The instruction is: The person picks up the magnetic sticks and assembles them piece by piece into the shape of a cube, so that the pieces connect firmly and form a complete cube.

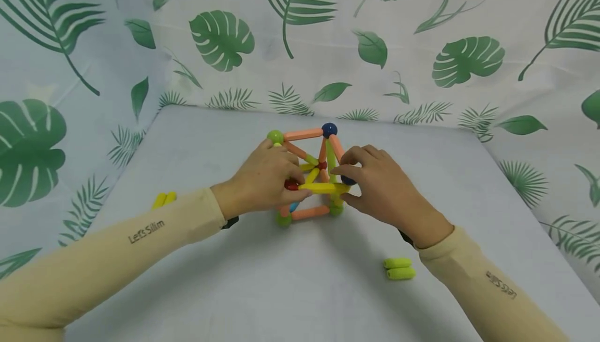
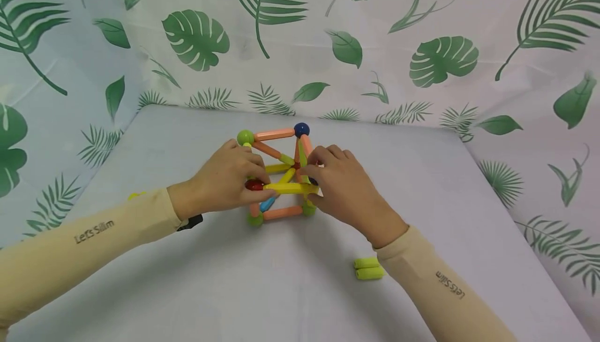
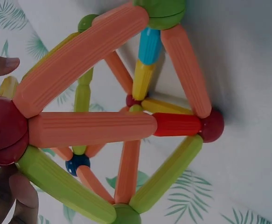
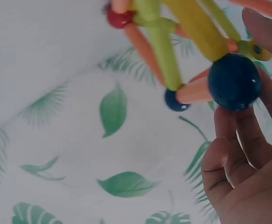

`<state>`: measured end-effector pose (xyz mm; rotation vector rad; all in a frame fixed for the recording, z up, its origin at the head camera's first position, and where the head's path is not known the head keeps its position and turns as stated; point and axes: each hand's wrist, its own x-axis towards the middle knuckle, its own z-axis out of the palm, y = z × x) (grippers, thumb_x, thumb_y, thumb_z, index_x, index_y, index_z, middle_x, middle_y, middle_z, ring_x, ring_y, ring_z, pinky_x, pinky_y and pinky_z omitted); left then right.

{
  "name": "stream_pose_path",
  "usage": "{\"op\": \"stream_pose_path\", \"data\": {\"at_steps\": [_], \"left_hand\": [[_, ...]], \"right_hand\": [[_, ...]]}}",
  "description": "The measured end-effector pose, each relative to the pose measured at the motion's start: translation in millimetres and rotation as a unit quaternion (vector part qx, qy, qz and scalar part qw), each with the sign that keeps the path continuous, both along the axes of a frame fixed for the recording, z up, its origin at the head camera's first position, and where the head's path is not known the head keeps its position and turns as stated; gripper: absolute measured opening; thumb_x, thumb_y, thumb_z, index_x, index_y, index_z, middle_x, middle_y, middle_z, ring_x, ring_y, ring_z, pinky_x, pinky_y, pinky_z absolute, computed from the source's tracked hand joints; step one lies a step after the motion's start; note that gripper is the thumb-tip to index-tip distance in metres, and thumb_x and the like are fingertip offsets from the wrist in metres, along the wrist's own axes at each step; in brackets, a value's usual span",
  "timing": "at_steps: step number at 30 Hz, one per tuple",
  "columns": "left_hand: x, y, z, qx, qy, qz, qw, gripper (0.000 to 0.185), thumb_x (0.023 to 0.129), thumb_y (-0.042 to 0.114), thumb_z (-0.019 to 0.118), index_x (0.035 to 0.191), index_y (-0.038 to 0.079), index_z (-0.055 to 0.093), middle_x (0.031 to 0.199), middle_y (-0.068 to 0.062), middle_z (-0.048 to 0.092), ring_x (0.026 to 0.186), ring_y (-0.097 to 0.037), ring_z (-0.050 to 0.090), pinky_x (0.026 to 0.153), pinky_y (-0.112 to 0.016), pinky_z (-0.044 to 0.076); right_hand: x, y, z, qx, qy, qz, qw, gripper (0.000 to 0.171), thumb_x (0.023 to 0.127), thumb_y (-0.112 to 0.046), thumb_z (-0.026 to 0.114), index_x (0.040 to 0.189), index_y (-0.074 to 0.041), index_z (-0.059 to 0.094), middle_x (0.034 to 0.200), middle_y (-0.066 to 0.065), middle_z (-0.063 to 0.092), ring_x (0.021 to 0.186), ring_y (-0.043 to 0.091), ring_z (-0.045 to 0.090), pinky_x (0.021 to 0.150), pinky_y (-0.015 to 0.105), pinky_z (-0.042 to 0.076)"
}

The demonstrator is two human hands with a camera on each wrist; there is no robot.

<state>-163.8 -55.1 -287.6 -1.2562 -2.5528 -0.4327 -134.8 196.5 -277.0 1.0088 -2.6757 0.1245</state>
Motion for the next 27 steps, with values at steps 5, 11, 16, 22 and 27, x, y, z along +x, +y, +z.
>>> {"op": "stream_pose_path", "data": {"at_steps": [5,11,16,22,27], "left_hand": [[0.4,0,-3.8,0.015,0.021,0.001,0.9997,0.025,0.087,0.043,0.078,0.076,0.02,0.079,0.07,0.012,0.058,0.073,-0.007,0.054,0.077,-0.037,0.035],[-0.7,1,-10.3,0.047,0.043,-0.005,0.9979,0.025,0.086,0.041,0.08,0.075,0.019,0.079,0.071,0.01,0.062,0.073,-0.008,0.056,0.077,-0.037,0.036],[-1.2,2,-11.8,0.065,0.041,-0.007,0.997,0.025,0.085,0.04,0.082,0.077,0.017,0.08,0.075,0.009,0.066,0.079,-0.009,0.06,0.08,-0.039,0.037],[1.5,-3,-3.8,0.037,-0.012,0.01,0.9992,0.036,0.084,0.052,0.079,0.097,0.018,0.08,0.106,0.004,0.069,0.098,-0.012,0.06,0.081,-0.039,0.037],[3.0,-13,4.6,0.034,-0.07,0.008,0.997,0.038,0.078,0.047,0.084,0.099,0.019,0.071,0.107,0.004,0.059,0.089,-0.011,0.054,0.075,-0.036,0.037]], "right_hand": [[-1.5,15,-6.5,-0.024,0.001,-0.011,1.0,0.033,0.075,-0.01,0.091,0.105,-0.009,0.077,0.108,0.007,0.057,0.096,0.026,0.054,0.079,0.039,0.052],[0.4,18,-10.0,-0.068,-0.003,-0.004,0.998,0.033,0.077,-0.006,0.088,0.108,-0.009,0.076,0.111,0.007,0.059,0.098,0.025,0.056,0.078,0.037,0.054],[1.7,20,-11.1,-0.095,-0.01,0.001,0.995,0.039,0.078,-0.004,0.087,0.115,-0.009,0.075,0.115,0.007,0.059,0.099,0.023,0.06,0.08,0.038,0.055],[7.7,28,-12.6,-0.122,-0.034,-0.064,0.99,0.05,0.079,-0.016,0.089,0.123,-0.009,0.066,0.118,0.006,0.059,0.096,0.021,0.064,0.076,0.037,0.057],[7.3,36,-15.8,-0.103,-0.164,-0.198,0.961,0.059,0.082,-0.048,0.082,0.118,-0.008,0.06,0.105,0.006,0.066,0.095,0.025,0.065,0.075,0.043,0.054]]}}
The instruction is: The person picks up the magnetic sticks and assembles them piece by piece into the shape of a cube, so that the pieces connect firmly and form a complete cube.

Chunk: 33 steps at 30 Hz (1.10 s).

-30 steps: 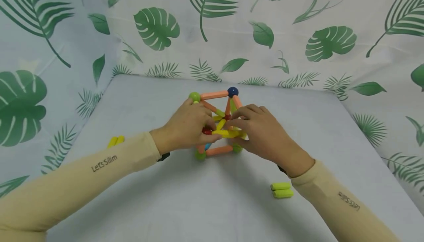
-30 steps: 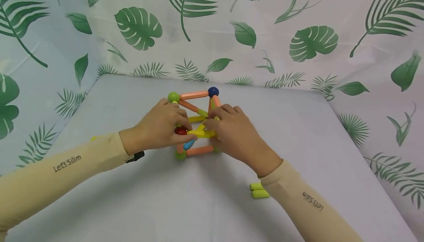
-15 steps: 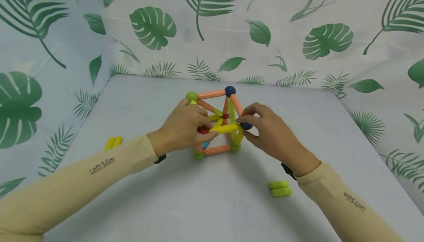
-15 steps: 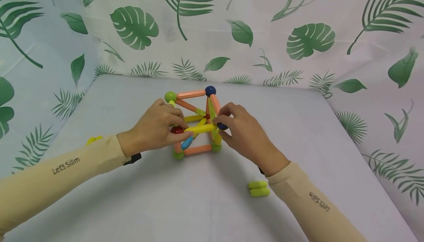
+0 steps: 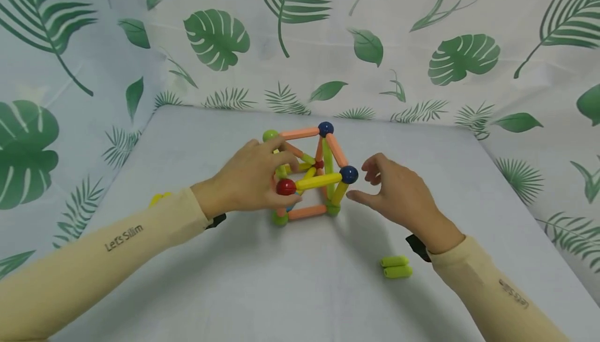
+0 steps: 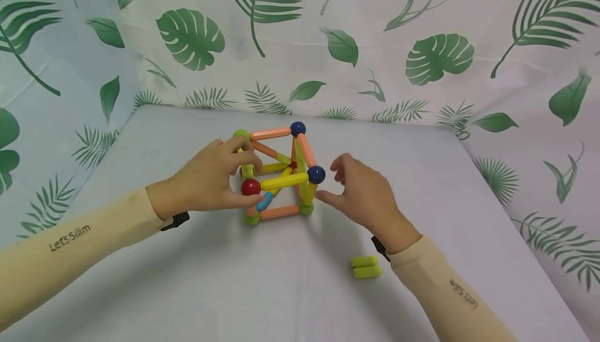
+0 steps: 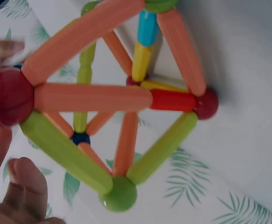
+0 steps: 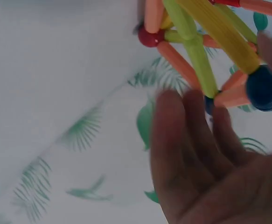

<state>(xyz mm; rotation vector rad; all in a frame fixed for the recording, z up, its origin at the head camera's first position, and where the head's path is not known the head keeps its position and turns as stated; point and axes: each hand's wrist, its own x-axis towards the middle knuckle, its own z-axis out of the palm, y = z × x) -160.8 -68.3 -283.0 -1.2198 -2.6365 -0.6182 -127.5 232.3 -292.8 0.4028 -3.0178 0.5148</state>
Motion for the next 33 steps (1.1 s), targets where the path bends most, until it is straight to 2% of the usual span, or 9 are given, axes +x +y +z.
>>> {"op": "stream_pose_path", "data": {"at_steps": [3,5,6,11,18,24,29,33], "left_hand": [[-0.5,-6,1.4,-0.004,-0.024,-0.016,0.9996,0.036,0.077,0.043,0.086,0.098,0.019,0.069,0.089,0.008,0.06,0.075,-0.008,0.053,0.071,-0.036,0.037],[-1.9,-9,0.4,0.002,-0.041,-0.029,0.9987,0.033,0.078,0.039,0.087,0.098,0.019,0.069,0.078,0.01,0.062,0.067,-0.006,0.053,0.072,-0.035,0.037],[-2.7,-10,-0.3,0.008,-0.049,-0.034,0.9982,0.031,0.078,0.037,0.087,0.097,0.018,0.07,0.074,0.011,0.062,0.065,-0.006,0.052,0.071,-0.034,0.04],[-6.4,-11,-2.4,0.037,-0.076,-0.053,0.995,0.027,0.079,0.03,0.088,0.096,0.017,0.071,0.068,0.013,0.062,0.06,-0.003,0.055,0.062,-0.027,0.048],[-6.5,-11,0.8,0.034,-0.089,-0.042,0.9946,0.029,0.077,0.032,0.09,0.096,0.018,0.073,0.067,0.013,0.06,0.061,-0.005,0.054,0.059,-0.028,0.047],[-6.2,-11,1.7,0.04,-0.099,-0.044,0.9933,0.032,0.076,0.033,0.092,0.098,0.017,0.075,0.067,0.013,0.059,0.062,-0.006,0.054,0.059,-0.028,0.046],[-6.9,-13,2.5,0.037,-0.076,-0.059,0.9947,0.032,0.076,0.032,0.092,0.101,0.017,0.079,0.073,0.012,0.061,0.064,-0.006,0.053,0.06,-0.027,0.046],[-8.7,-15,4.9,0.026,-0.065,-0.052,0.9962,0.032,0.076,0.03,0.092,0.102,0.017,0.08,0.078,0.008,0.063,0.066,-0.008,0.053,0.063,-0.028,0.047]], "right_hand": [[-7.7,1,-11.4,-0.007,-0.116,-0.011,0.993,0.065,0.083,-0.058,0.077,0.119,-0.006,0.061,0.106,0.006,0.068,0.096,0.023,0.066,0.077,0.043,0.054],[-14.3,-1,-23.1,-0.026,-0.159,-0.004,0.987,0.063,0.084,-0.058,0.076,0.117,-0.006,0.064,0.106,0.005,0.069,0.093,0.021,0.067,0.075,0.039,0.054],[-17.3,-2,-29.3,-0.037,-0.166,-0.001,0.985,0.059,0.084,-0.056,0.077,0.115,-0.007,0.066,0.105,0.004,0.069,0.09,0.019,0.067,0.073,0.038,0.054],[-25.4,-10,-50.6,-0.071,-0.148,0.0,0.986,0.042,0.086,-0.043,0.08,0.107,-0.007,0.071,0.098,0.003,0.073,0.08,0.017,0.069,0.067,0.034,0.055],[-24.3,-16,-55.9,-0.065,-0.094,0.016,0.993,0.035,0.084,-0.028,0.081,0.105,-0.003,0.068,0.087,0.004,0.074,0.074,0.016,0.07,0.061,0.032,0.056],[-20.8,-17,-55.1,-0.047,-0.081,0.01,0.996,0.033,0.082,-0.027,0.083,0.101,-0.003,0.069,0.084,0.005,0.074,0.07,0.015,0.068,0.06,0.032,0.055],[-11.1,-15,-55.6,-0.039,-0.07,0.01,0.997,0.029,0.082,-0.027,0.083,0.095,-0.004,0.07,0.078,0.002,0.072,0.065,0.012,0.066,0.057,0.03,0.053],[-2.4,-11,-51.3,-0.033,-0.084,0.021,0.996,0.03,0.084,-0.034,0.083,0.091,-0.007,0.073,0.08,-0.001,0.073,0.066,0.01,0.066,0.055,0.029,0.051]]}}
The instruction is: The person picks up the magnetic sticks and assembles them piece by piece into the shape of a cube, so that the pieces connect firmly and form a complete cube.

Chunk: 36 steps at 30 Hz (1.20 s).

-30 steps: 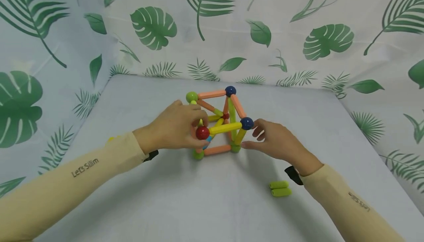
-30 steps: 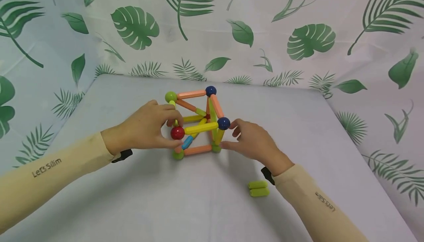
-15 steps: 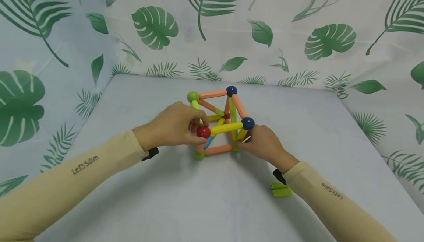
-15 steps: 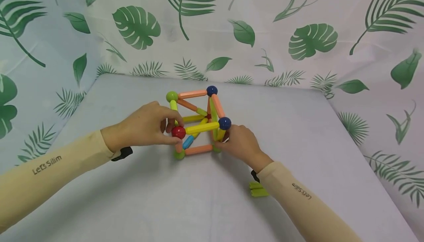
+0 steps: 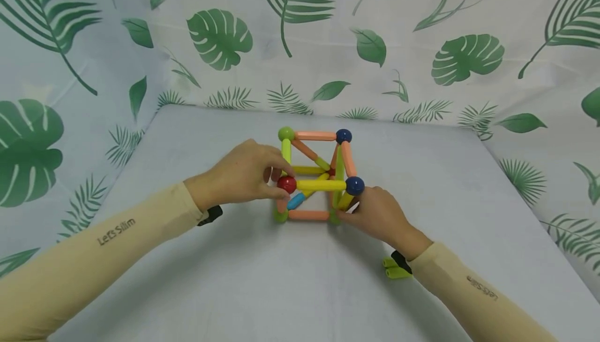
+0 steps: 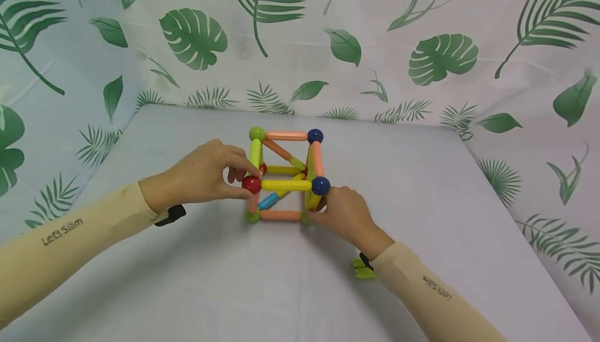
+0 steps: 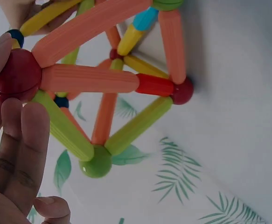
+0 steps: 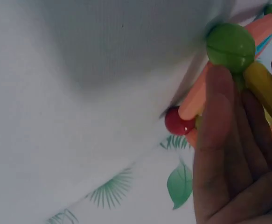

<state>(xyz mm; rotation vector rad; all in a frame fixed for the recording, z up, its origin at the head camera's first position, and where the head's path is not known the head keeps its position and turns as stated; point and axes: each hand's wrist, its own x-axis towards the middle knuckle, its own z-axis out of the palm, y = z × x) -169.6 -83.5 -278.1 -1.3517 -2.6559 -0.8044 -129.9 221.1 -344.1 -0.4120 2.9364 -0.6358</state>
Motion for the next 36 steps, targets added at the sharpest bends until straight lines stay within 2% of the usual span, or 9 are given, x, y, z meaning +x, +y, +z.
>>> {"op": "stream_pose_path", "data": {"at_steps": [2,5,9,12,15,18,29,33,36], "left_hand": [[-1.4,-1,0.4,-0.002,-0.007,0.004,1.0,0.03,0.077,0.029,0.091,0.102,0.017,0.08,0.078,0.007,0.063,0.067,-0.009,0.054,0.064,-0.028,0.048],[-3.2,-2,-0.4,-0.001,-0.019,0.007,0.9998,0.029,0.078,0.028,0.09,0.102,0.016,0.08,0.077,0.009,0.063,0.068,-0.01,0.055,0.065,-0.028,0.048],[-4.5,-1,-1.8,-0.001,-0.031,0.003,0.9995,0.027,0.079,0.028,0.09,0.1,0.016,0.08,0.075,0.011,0.061,0.069,-0.009,0.055,0.065,-0.028,0.049],[-5.4,-1,-2.1,0.001,-0.048,0.003,0.9989,0.025,0.079,0.028,0.09,0.098,0.016,0.08,0.075,0.011,0.062,0.069,-0.009,0.056,0.066,-0.029,0.049],[-6.4,-1,-1.5,0.0,-0.067,0.007,0.9977,0.025,0.079,0.028,0.09,0.098,0.016,0.079,0.076,0.01,0.062,0.07,-0.01,0.056,0.066,-0.029,0.049],[-7.2,0,-1.2,-0.001,-0.077,0.009,0.997,0.024,0.079,0.028,0.089,0.098,0.016,0.079,0.076,0.01,0.063,0.071,-0.011,0.056,0.066,-0.03,0.049],[-10.7,-1,-3.2,0.002,-0.091,0.006,0.9958,0.023,0.08,0.027,0.089,0.098,0.016,0.078,0.075,0.008,0.062,0.071,-0.012,0.056,0.066,-0.031,0.049],[-10.5,-1,-1.5,-0.005,-0.099,0.011,0.995,0.023,0.08,0.027,0.089,0.097,0.016,0.077,0.074,0.008,0.062,0.072,-0.013,0.056,0.066,-0.031,0.048],[-11.1,-1,-1.4,-0.008,-0.103,0.013,0.9946,0.022,0.08,0.027,0.089,0.096,0.017,0.077,0.074,0.008,0.061,0.072,-0.013,0.056,0.066,-0.031,0.048]], "right_hand": [[3.3,6,6.7,0.019,-0.022,0.007,1.0,0.032,0.085,-0.039,0.081,0.094,-0.009,0.075,0.085,-0.003,0.073,0.069,0.01,0.065,0.057,0.03,0.051],[8.6,22,20.9,0.081,-0.068,0.027,0.994,0.025,0.088,-0.038,0.078,0.097,-0.014,0.077,0.089,-0.006,0.071,0.073,0.011,0.063,0.061,0.033,0.051],[21.7,48,30.3,0.15,-0.147,0.065,0.976,0.008,0.086,-0.019,0.08,0.093,-0.02,0.075,0.088,-0.009,0.067,0.076,0.013,0.059,0.067,0.036,0.052],[32.3,60,25.5,0.149,-0.184,0.081,0.968,0.019,0.082,-0.005,0.079,0.09,-0.022,0.073,0.088,-0.01,0.064,0.078,0.013,0.057,0.068,0.035,0.051],[39.2,65,18.9,0.131,-0.183,0.088,0.97,0.029,0.078,0.002,0.076,0.09,-0.023,0.071,0.088,-0.01,0.062,0.077,0.012,0.055,0.068,0.034,0.049],[41.9,66,16.4,0.127,-0.168,0.092,0.973,0.031,0.077,0.003,0.075,0.09,-0.024,0.071,0.087,-0.011,0.061,0.076,0.011,0.054,0.068,0.033,0.048],[45.3,57,14.4,0.161,-0.167,0.092,0.968,0.022,0.08,-0.01,0.083,0.086,-0.027,0.071,0.088,-0.011,0.06,0.081,0.012,0.055,0.073,0.038,0.05],[44.8,51,11.9,0.171,-0.148,0.103,0.969,0.022,0.08,-0.012,0.083,0.084,-0.027,0.068,0.083,-0.012,0.058,0.076,0.01,0.053,0.07,0.037,0.05],[44.8,41,14.0,0.152,-0.126,0.127,0.972,0.022,0.082,-0.014,0.083,0.085,-0.028,0.066,0.08,-0.015,0.056,0.071,0.007,0.051,0.066,0.032,0.048]]}}
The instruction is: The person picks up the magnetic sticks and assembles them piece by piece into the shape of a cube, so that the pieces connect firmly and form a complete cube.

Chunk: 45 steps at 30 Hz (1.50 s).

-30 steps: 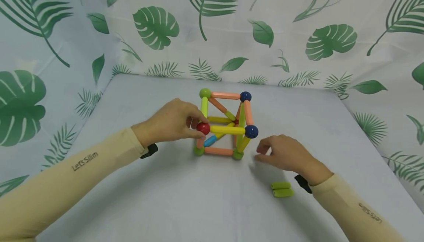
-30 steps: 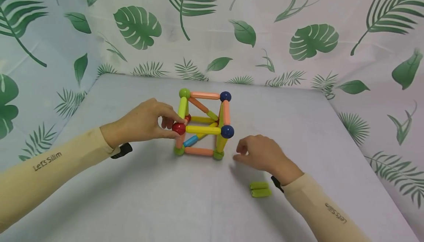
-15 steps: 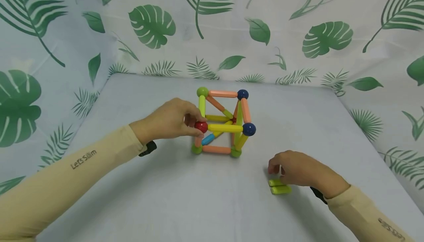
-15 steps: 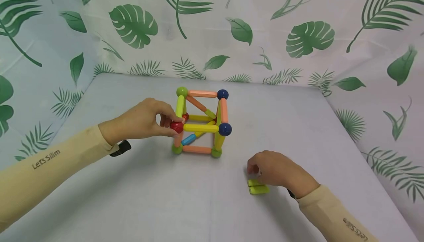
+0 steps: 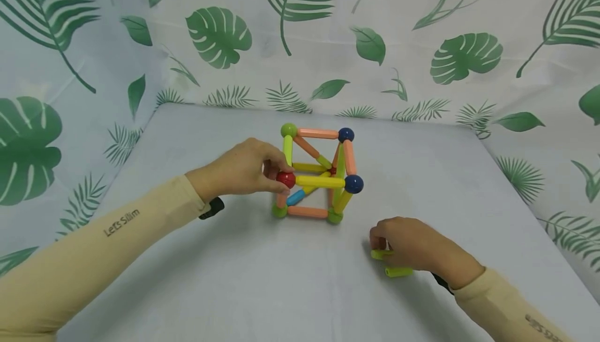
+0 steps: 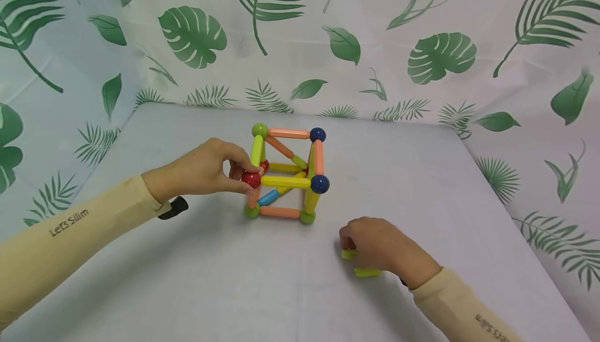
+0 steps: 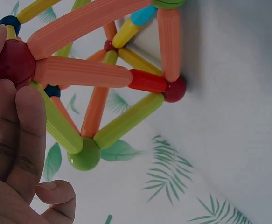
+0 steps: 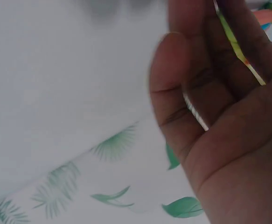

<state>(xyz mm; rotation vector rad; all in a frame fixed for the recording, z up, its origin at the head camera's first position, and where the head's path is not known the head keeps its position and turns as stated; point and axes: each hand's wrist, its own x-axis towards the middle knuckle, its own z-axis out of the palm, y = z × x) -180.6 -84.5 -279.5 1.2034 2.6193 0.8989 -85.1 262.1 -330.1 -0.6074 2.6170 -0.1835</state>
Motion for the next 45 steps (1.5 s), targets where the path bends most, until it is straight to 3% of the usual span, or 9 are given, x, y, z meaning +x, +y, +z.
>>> {"op": "stream_pose_path", "data": {"at_steps": [3,6,12,15,23,29,35,45], "left_hand": [[-0.3,0,0.4,-0.004,0.0,0.0,1.0,0.022,0.081,0.027,0.088,0.097,0.017,0.077,0.074,0.007,0.061,0.073,-0.013,0.056,0.066,-0.031,0.048],[0.0,0,1.8,-0.009,0.001,0.002,1.0,0.021,0.081,0.026,0.088,0.096,0.016,0.077,0.074,0.007,0.061,0.073,-0.014,0.056,0.066,-0.031,0.048],[0.1,0,2.8,-0.019,0.007,0.007,0.9998,0.022,0.081,0.024,0.088,0.098,0.015,0.077,0.074,0.007,0.062,0.074,-0.014,0.056,0.067,-0.031,0.049],[0.1,1,2.6,-0.019,0.009,0.003,0.9998,0.022,0.081,0.025,0.088,0.098,0.016,0.077,0.074,0.007,0.062,0.073,-0.014,0.056,0.066,-0.031,0.048],[-1.5,1,0.2,-0.014,0.02,-0.003,0.9997,0.022,0.082,0.025,0.088,0.097,0.015,0.077,0.074,0.007,0.061,0.072,-0.013,0.056,0.066,-0.031,0.048],[-0.7,-1,1.1,-0.018,0.018,0.001,0.9997,0.024,0.082,0.025,0.088,0.1,0.014,0.077,0.075,0.007,0.062,0.073,-0.013,0.056,0.067,-0.031,0.048],[-0.4,-1,2.7,-0.021,0.02,0.003,0.9996,0.024,0.082,0.025,0.088,0.1,0.014,0.077,0.075,0.007,0.062,0.073,-0.013,0.056,0.067,-0.031,0.049],[1.0,0,3.9,-0.022,0.011,0.0,0.9997,0.024,0.081,0.028,0.089,0.097,0.016,0.076,0.073,0.007,0.061,0.071,-0.013,0.056,0.065,-0.03,0.049]], "right_hand": [[1.4,-15,4.3,-0.046,0.024,0.034,0.998,0.018,0.085,-0.016,0.082,0.097,-0.023,0.071,0.083,-0.016,0.056,0.069,0.004,0.051,0.063,0.027,0.047],[2.1,-35,7.2,-0.092,0.078,0.069,0.99,0.024,0.086,-0.017,0.082,0.109,-0.017,0.074,0.091,-0.014,0.059,0.068,0.003,0.053,0.061,0.023,0.048],[-1.7,-69,5.0,-0.132,0.249,0.093,0.955,0.028,0.083,-0.019,0.086,0.108,-0.017,0.073,0.099,-0.005,0.063,0.063,0.003,0.054,0.056,0.018,0.046],[-5.4,-77,0.3,-0.128,0.298,0.086,0.942,0.03,0.082,-0.018,0.087,0.107,-0.016,0.072,0.1,-0.001,0.066,0.059,0.003,0.053,0.053,0.019,0.046],[-14.5,-84,-12.9,-0.089,0.317,0.044,0.943,0.037,0.081,-0.017,0.088,0.113,-0.011,0.07,0.097,0.003,0.072,0.062,0.01,0.058,0.053,0.022,0.048],[-18.0,-85,-20.5,-0.072,0.348,0.055,0.933,0.035,0.082,-0.018,0.087,0.111,-0.01,0.07,0.093,0.005,0.072,0.057,0.012,0.06,0.046,0.022,0.044],[-18.4,-87,-23.6,-0.063,0.38,0.075,0.92,0.031,0.082,-0.015,0.086,0.108,-0.01,0.069,0.086,0.005,0.07,0.047,0.01,0.049,0.042,0.022,0.04],[-17.6,-91,-25.0,-0.026,0.393,0.081,0.916,0.028,0.088,-0.017,0.081,0.11,-0.008,0.066,0.081,0.005,0.066,0.043,0.009,0.038,0.04,0.019,0.035]]}}
